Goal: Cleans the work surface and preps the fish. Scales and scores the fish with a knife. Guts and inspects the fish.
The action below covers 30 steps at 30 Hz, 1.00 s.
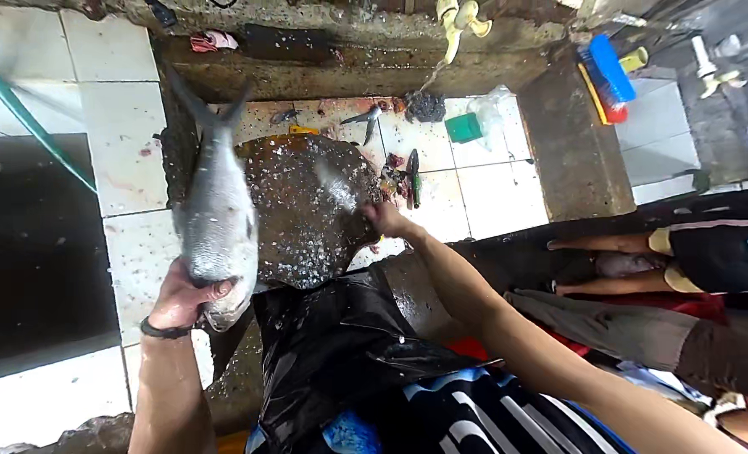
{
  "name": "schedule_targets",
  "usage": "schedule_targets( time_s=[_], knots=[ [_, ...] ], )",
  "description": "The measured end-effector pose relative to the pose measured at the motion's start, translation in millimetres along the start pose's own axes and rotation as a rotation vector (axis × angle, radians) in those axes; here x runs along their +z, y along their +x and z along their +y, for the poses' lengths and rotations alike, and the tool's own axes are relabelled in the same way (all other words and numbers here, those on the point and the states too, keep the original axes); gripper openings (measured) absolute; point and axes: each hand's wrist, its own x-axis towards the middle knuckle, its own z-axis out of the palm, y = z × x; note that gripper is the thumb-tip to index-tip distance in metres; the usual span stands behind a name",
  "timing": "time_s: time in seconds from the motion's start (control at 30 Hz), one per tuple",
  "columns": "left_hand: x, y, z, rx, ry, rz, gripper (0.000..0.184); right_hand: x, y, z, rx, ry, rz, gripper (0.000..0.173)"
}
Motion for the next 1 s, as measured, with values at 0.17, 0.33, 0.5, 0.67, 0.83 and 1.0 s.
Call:
schedule_targets(
  time_s=[0.17, 0.33, 0.5, 0.67, 0.83, 1.0],
  knots=[
    [63.9, 14.9, -16.5, -0.105, 0.003, -0.031, 0.084, -1.4, -14.1, 9.8, -0.062, -0.013, 0.008, 0.049],
    [95.8, 53.8, -54.5, -0.402, 0.298, -0.234, 0.071, -21.4, -18.1, 66.8, 0.093, 0.135, 0.057, 0.059],
    [107.4, 69.8, -83.0, -0.59, 0.591, -0.284, 0.053, -85.9, -46.9, 25.4, -0.2, 0.519, 0.704, 0.049],
    [117.6, 68.3, -77.9, -0.581, 0.618, -0.303, 0.05, 2.4, -45.1, 4.0, -0.159, 0.053, 0.41, 0.05],
    [92.6, 19.6, -91.1, -0.474, 0.594, -0.204, 0.064, 27.9, -26.5, 14.4, -0.013, -0.179, 0.111, 0.065],
    [114.1, -26.7, -76.7, -0.382, 0.224, 0.272, 0.096, -56.0, -54.6, 29.3, 0.062, 0.347, 0.507, 0.058]
  ],
)
